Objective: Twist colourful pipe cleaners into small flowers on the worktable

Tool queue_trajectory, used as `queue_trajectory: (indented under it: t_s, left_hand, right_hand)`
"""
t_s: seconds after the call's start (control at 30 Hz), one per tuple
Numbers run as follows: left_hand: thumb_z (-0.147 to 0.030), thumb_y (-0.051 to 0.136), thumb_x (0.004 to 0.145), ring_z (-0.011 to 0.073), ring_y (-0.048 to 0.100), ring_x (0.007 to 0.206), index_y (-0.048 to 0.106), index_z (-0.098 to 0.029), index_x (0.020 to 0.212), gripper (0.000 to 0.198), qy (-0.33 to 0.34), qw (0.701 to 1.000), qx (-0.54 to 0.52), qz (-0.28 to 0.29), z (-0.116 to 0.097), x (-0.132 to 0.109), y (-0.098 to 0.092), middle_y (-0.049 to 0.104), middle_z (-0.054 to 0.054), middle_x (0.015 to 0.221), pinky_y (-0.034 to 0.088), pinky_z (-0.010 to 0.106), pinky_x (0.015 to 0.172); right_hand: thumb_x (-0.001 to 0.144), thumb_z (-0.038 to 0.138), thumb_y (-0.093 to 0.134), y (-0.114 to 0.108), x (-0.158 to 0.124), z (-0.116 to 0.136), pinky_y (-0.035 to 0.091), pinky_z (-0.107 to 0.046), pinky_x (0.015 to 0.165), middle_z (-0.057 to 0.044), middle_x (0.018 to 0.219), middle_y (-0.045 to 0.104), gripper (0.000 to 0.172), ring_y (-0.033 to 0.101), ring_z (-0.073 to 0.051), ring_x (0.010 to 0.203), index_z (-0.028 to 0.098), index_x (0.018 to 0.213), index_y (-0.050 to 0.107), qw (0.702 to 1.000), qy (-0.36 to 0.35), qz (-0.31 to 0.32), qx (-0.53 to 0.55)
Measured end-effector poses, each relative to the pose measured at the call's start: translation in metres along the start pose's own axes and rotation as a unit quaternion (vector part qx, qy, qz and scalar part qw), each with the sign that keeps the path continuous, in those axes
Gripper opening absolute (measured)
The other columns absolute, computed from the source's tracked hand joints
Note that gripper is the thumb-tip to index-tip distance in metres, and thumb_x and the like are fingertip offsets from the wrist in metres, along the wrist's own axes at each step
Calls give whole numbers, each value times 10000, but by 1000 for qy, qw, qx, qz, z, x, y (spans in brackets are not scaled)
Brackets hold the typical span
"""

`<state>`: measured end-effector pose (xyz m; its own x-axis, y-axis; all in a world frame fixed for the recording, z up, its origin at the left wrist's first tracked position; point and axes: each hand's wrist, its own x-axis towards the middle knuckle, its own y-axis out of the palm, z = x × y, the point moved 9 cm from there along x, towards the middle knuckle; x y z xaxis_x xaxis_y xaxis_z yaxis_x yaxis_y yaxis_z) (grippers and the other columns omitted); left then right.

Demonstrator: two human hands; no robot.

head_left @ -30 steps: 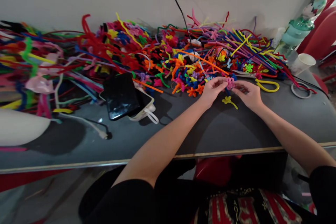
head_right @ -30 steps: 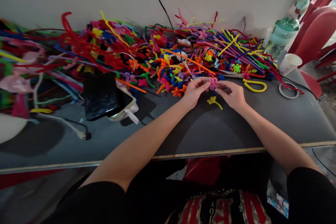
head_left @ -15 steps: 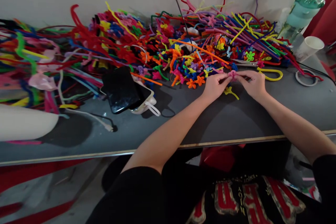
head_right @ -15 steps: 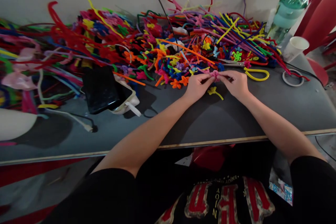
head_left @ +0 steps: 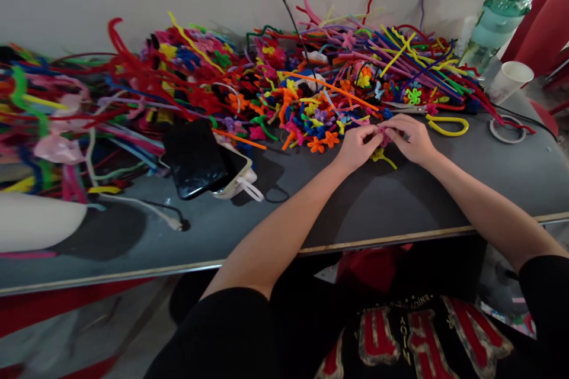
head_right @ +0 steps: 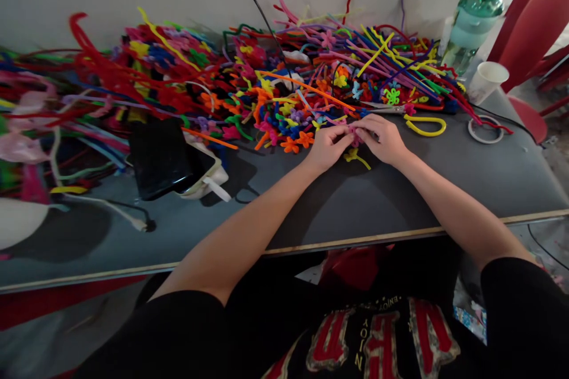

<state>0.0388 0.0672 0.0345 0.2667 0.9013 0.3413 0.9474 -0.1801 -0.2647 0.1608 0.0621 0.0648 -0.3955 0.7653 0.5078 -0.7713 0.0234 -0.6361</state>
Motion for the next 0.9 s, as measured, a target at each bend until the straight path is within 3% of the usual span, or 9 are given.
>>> queue_trajectory:
  t_s: [0.2,0.4,0.53,0.73,0.9]
  left_hand:
    - [-329,574,815,97,446,534,607,-165,608,266,-12,999,-37,-8,2,2,-3,559,-9,570,332,241,532]
    - [-332,584,794,101,476,537,601,-174,585,262,-24,996,-83,-30,12,4,-5,559,-9,549,355,238,529]
    - [-357,599,794,97,494,547,634,-169,611,265,-21,993,-115,3,7,1,2,600,4,587,383,231,538]
    - [-366,645,755,71,456,490,709,-141,681,245,-83,974,-195,83,17,-1,19,591,5,561,331,210,478]
    - [-464,719,736,55,413,470,672,-135,645,344,-95,960,-252,75,21,2,22,547,-12,533,309,204,468]
  right_hand:
    - [927,367,584,1,-2,-9,552,-313,764,-47,948,766,248,696,-166,823,235,1020,773,997,29,-6,68]
    - [872,343,673,-5,-3,-4,573,-337,783,-30,882,778,159,716,-178,797,267,937,797,994,25,-42,96]
    - [874,404,671,-10,-5,2,581,-331,766,-27,832,776,187,720,-176,759,270,873,802,995,8,-49,88]
    - [827,500,703,-17,-9,4,583,-319,708,-40,812,778,257,723,-182,733,266,833,809,992,-6,-49,113]
    - [815,459,730,-22,-11,1,568,-278,644,-31,767,774,218,713,-163,676,258,827,812,988,8,-95,121]
